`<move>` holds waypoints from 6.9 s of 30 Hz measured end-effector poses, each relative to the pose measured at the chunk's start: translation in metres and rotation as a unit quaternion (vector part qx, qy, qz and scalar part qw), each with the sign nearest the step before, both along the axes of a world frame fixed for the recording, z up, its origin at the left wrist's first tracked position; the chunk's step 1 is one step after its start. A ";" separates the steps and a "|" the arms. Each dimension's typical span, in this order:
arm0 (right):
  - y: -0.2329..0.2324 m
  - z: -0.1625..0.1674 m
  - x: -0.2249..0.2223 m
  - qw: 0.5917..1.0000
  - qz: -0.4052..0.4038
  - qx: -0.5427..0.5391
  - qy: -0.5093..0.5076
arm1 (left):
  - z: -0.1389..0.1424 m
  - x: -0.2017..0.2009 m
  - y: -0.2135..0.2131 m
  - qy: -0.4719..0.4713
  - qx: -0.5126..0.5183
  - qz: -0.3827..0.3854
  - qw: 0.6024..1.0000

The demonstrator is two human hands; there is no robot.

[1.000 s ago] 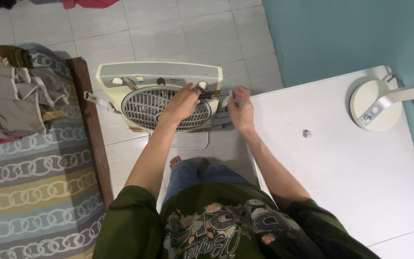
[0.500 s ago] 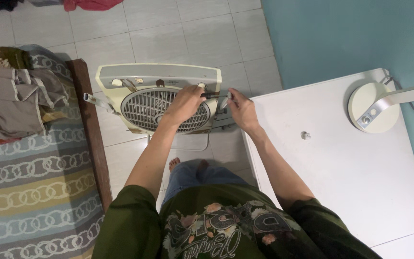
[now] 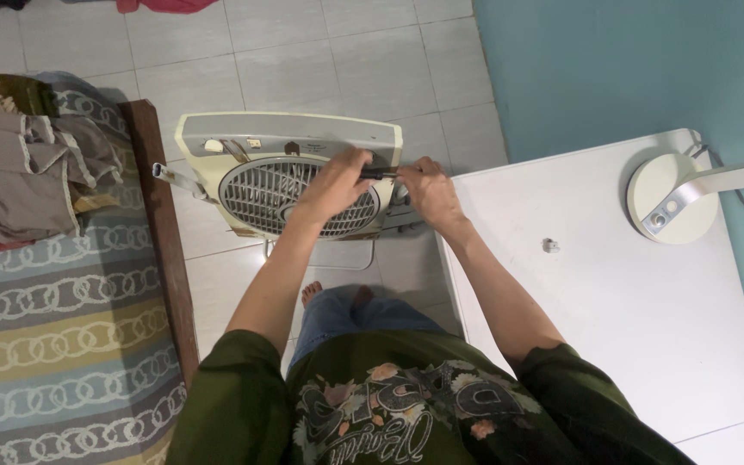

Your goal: The person uses a screwdriver to remove screws from the back of an electric fan, then reattaches a metal bracket to the fan's rear housing and tightens the screws.

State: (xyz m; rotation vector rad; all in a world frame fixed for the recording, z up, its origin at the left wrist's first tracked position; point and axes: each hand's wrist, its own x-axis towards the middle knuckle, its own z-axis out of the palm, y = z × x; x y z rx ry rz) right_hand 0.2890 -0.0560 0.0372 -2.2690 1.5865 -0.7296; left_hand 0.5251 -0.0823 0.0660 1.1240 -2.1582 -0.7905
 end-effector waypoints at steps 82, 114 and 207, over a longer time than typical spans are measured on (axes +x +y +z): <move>-0.015 0.021 -0.001 0.991 -0.022 0.102 -0.082 | -0.023 0.001 -0.012 -0.063 -0.041 -0.002 0.997; -0.015 0.021 0.000 0.997 0.047 -0.011 -0.064 | -0.024 0.007 -0.023 -0.065 0.111 -0.011 0.992; -0.029 0.020 0.019 0.997 0.052 0.032 -0.043 | -0.009 0.025 -0.027 -0.018 0.010 -0.027 0.999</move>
